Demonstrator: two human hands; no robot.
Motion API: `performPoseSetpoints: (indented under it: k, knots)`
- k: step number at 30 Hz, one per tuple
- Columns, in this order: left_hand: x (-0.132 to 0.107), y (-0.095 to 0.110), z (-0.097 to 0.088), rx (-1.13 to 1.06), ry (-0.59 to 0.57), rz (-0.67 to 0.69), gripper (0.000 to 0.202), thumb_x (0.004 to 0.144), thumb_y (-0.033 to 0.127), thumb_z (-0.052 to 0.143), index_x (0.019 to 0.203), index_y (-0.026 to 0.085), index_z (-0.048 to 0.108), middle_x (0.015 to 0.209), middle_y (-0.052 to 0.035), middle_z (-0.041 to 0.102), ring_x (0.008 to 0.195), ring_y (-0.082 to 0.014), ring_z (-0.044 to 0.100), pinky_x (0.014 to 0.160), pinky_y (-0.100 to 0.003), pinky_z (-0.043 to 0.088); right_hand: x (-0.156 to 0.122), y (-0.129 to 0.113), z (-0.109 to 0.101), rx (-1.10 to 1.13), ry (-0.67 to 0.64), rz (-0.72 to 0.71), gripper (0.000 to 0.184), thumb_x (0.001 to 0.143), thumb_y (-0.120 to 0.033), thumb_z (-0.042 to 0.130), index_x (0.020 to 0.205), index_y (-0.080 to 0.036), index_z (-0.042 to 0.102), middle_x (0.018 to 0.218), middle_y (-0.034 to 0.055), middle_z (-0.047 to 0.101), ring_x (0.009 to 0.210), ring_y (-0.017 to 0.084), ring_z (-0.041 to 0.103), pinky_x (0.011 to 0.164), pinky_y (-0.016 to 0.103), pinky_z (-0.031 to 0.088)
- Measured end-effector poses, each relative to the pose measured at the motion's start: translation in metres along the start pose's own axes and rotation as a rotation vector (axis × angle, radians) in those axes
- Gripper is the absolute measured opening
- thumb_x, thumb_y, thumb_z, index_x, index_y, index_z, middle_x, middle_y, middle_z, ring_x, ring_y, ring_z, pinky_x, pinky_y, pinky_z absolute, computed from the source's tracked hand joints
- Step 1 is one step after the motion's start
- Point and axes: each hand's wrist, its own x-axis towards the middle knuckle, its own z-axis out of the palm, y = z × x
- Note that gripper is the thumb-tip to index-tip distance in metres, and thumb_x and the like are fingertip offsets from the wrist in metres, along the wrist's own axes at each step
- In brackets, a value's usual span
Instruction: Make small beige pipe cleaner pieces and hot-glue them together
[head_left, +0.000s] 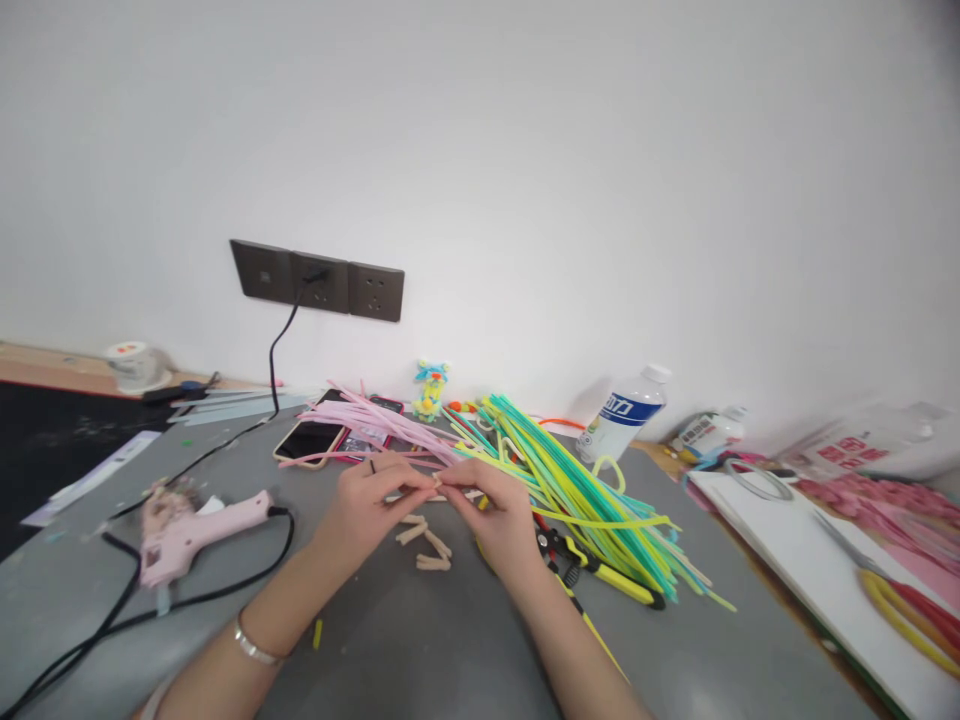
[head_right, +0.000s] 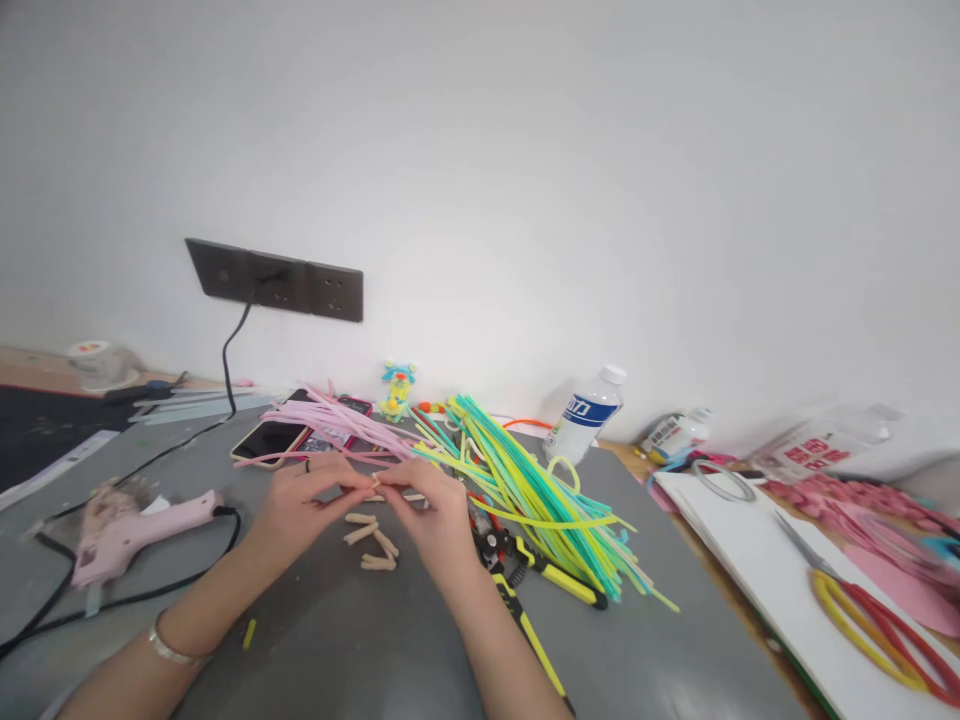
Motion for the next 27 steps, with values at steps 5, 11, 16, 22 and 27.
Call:
performPoseSetpoints:
  k: [5,11,16,22,27]
  knots:
    - [-0.003,0.001,-0.001,0.037,-0.046,-0.178,0.025,0.09,0.033,0.065,0.071,0.019,0.056,0.062,0.0042,0.062,0.055,-0.0101,0.06,0.051,-0.018,0.047,0.002,-0.001,-0.004,-0.035,-0.067,0.003,0.006,0.088,-0.016,0.067,0.087,-0.02,0.072,0.077,0.0043,0.075,0.069,0.017,0.07,0.065,0.027,0.055]
    - [-0.002,0.002,-0.005,0.032,-0.127,-0.239,0.033,0.088,0.041,0.066,0.069,0.02,0.049,0.061,0.0067,0.056,0.054,-0.009,0.056,0.051,-0.017,0.045,0.004,-0.002,-0.012,-0.028,-0.219,-0.006,0.01,0.089,-0.012,0.064,0.086,-0.02,0.069,0.079,0.004,0.072,0.072,0.016,0.067,0.065,0.025,0.051]
    - [0.001,0.002,-0.007,0.017,-0.164,-0.141,0.032,0.091,0.04,0.062,0.07,0.019,0.049,0.06,0.0062,0.055,0.052,-0.0079,0.053,0.049,-0.016,0.042,0.005,-0.004,-0.015,-0.038,-0.301,0.047,0.01,0.088,-0.011,0.061,0.084,-0.02,0.066,0.075,0.0018,0.066,0.069,0.015,0.062,0.063,0.024,0.048]
    - [0.001,0.0,-0.007,0.006,-0.174,-0.059,0.021,0.093,0.032,0.061,0.078,0.018,0.06,0.07,0.0009,0.065,0.061,-0.0105,0.061,0.057,-0.018,0.049,0.004,-0.006,-0.016,-0.065,-0.334,0.048,0.011,0.091,-0.016,0.055,0.085,-0.021,0.063,0.076,0.0021,0.064,0.07,0.016,0.06,0.064,0.026,0.048]
    - [-0.001,-0.007,-0.006,-0.059,-0.186,-0.099,0.012,0.092,0.026,0.063,0.086,0.019,0.07,0.077,-0.0034,0.073,0.074,-0.015,0.068,0.067,-0.023,0.054,0.004,-0.005,-0.012,-0.066,-0.267,0.077,0.008,0.092,-0.018,0.058,0.087,-0.02,0.063,0.079,0.0033,0.066,0.07,0.016,0.061,0.064,0.026,0.048]
